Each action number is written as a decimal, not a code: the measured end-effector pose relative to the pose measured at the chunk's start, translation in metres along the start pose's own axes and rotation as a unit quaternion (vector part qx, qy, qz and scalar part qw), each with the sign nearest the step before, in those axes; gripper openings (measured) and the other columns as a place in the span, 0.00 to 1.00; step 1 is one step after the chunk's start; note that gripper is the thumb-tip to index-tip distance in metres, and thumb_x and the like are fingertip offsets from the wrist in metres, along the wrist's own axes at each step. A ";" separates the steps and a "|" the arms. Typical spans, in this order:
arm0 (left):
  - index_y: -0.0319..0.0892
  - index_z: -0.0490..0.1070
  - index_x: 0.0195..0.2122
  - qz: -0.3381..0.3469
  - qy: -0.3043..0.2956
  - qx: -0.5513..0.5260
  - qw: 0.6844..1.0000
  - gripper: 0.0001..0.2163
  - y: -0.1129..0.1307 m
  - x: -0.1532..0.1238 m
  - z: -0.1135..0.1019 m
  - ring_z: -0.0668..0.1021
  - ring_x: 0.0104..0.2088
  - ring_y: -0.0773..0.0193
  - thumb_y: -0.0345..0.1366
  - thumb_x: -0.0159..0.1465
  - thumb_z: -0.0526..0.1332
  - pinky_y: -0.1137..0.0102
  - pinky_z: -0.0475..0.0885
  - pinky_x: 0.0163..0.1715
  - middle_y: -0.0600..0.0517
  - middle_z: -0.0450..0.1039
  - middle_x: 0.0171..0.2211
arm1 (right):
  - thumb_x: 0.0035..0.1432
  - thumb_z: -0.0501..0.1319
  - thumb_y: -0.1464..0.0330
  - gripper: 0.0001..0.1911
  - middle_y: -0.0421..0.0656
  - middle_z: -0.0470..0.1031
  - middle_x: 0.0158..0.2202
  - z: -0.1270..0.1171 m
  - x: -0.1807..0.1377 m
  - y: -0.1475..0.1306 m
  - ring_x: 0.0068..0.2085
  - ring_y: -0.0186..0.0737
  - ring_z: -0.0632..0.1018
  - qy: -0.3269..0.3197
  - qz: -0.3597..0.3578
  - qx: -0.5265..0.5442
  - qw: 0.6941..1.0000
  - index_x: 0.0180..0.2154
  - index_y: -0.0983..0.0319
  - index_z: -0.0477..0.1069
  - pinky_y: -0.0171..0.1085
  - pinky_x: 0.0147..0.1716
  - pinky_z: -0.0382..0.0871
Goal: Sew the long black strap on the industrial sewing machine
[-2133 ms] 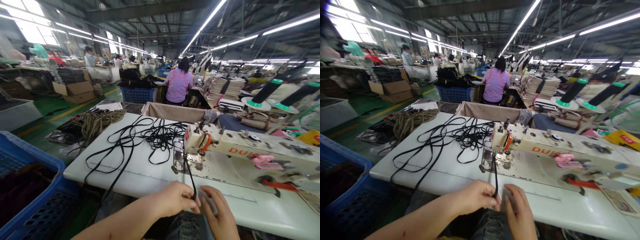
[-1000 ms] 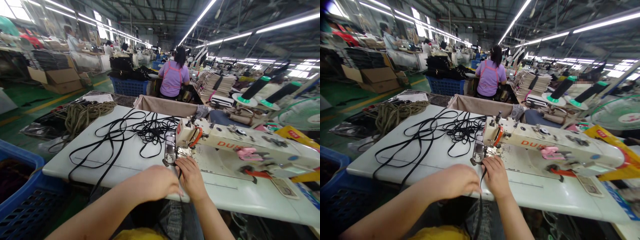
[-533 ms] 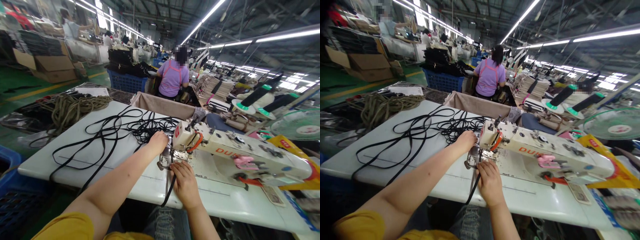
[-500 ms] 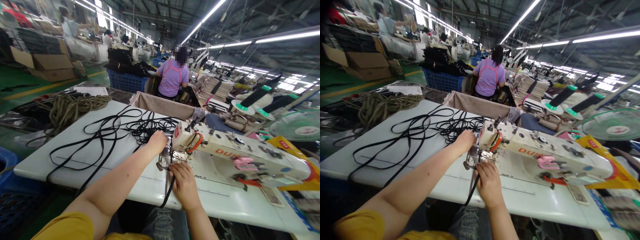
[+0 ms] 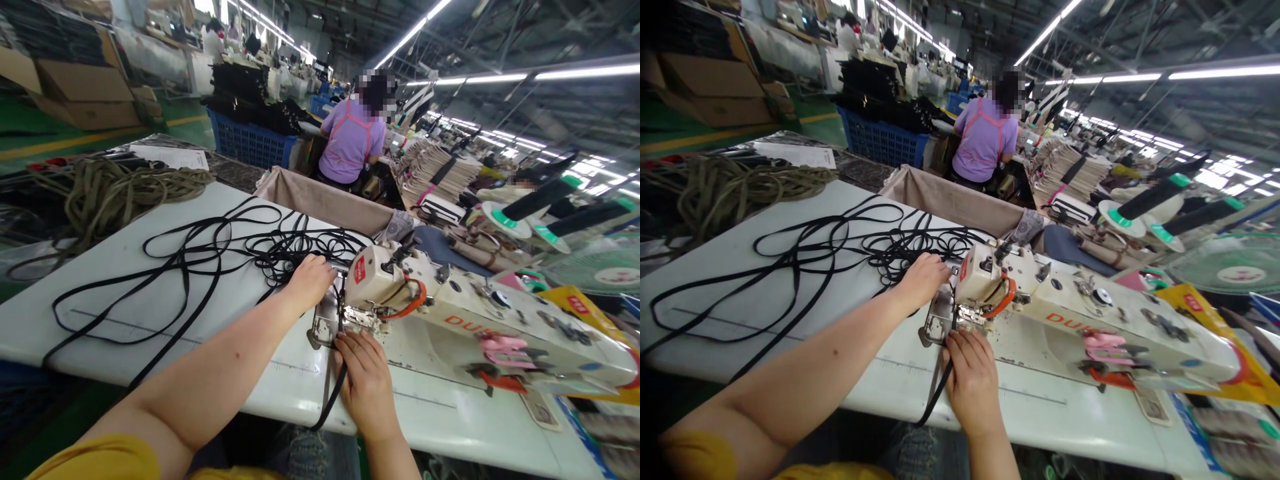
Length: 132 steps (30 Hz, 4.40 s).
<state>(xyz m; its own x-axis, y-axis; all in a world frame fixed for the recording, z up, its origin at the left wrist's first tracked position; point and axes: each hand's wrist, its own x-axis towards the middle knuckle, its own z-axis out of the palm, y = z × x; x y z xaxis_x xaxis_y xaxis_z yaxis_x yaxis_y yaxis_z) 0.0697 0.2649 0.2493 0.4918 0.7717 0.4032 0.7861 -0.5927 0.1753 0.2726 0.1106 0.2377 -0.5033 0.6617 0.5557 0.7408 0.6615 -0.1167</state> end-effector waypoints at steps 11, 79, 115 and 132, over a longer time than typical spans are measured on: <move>0.41 0.77 0.37 -0.049 0.050 0.046 0.997 0.07 -0.006 -0.002 -0.011 0.75 0.45 0.50 0.32 0.73 0.61 0.56 0.65 0.48 0.47 0.78 0.35 | 0.72 0.61 0.74 0.16 0.47 0.83 0.55 0.000 -0.001 0.001 0.59 0.47 0.81 0.002 0.008 0.003 1.000 0.58 0.60 0.76 0.54 0.63 0.73; 0.42 0.74 0.42 -0.494 0.306 0.055 0.812 0.07 -0.110 -0.042 -0.078 0.73 0.55 0.38 0.36 0.70 0.57 0.44 0.66 0.58 0.39 0.78 0.45 | 0.74 0.61 0.71 0.17 0.48 0.82 0.56 0.000 -0.001 0.000 0.57 0.49 0.82 -0.012 0.008 -0.004 1.000 0.61 0.58 0.75 0.56 0.62 0.75; 0.44 0.85 0.36 -0.167 0.061 -0.023 0.984 0.07 -0.042 -0.009 -0.026 0.74 0.46 0.50 0.37 0.70 0.67 0.56 0.65 0.46 0.47 0.79 0.37 | 0.75 0.60 0.70 0.13 0.48 0.83 0.55 0.003 0.001 0.003 0.57 0.48 0.81 0.005 -0.008 -0.016 1.000 0.58 0.62 0.75 0.53 0.63 0.71; 0.45 0.84 0.36 -0.319 0.189 -0.145 0.917 0.07 -0.070 -0.013 -0.034 0.78 0.44 0.52 0.35 0.68 0.65 0.61 0.70 0.49 0.47 0.80 0.37 | 0.75 0.60 0.69 0.14 0.48 0.82 0.56 0.002 0.000 0.003 0.57 0.47 0.81 -0.005 -0.005 -0.018 1.000 0.59 0.61 0.75 0.54 0.63 0.72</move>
<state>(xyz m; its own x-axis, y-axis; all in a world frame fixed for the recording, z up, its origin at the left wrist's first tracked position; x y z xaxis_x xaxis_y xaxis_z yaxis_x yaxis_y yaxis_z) -0.0045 0.2882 0.2627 -0.2420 0.8803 0.4081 0.7088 -0.1269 0.6939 0.2733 0.1135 0.2357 -0.5149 0.6593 0.5480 0.7514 0.6548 -0.0818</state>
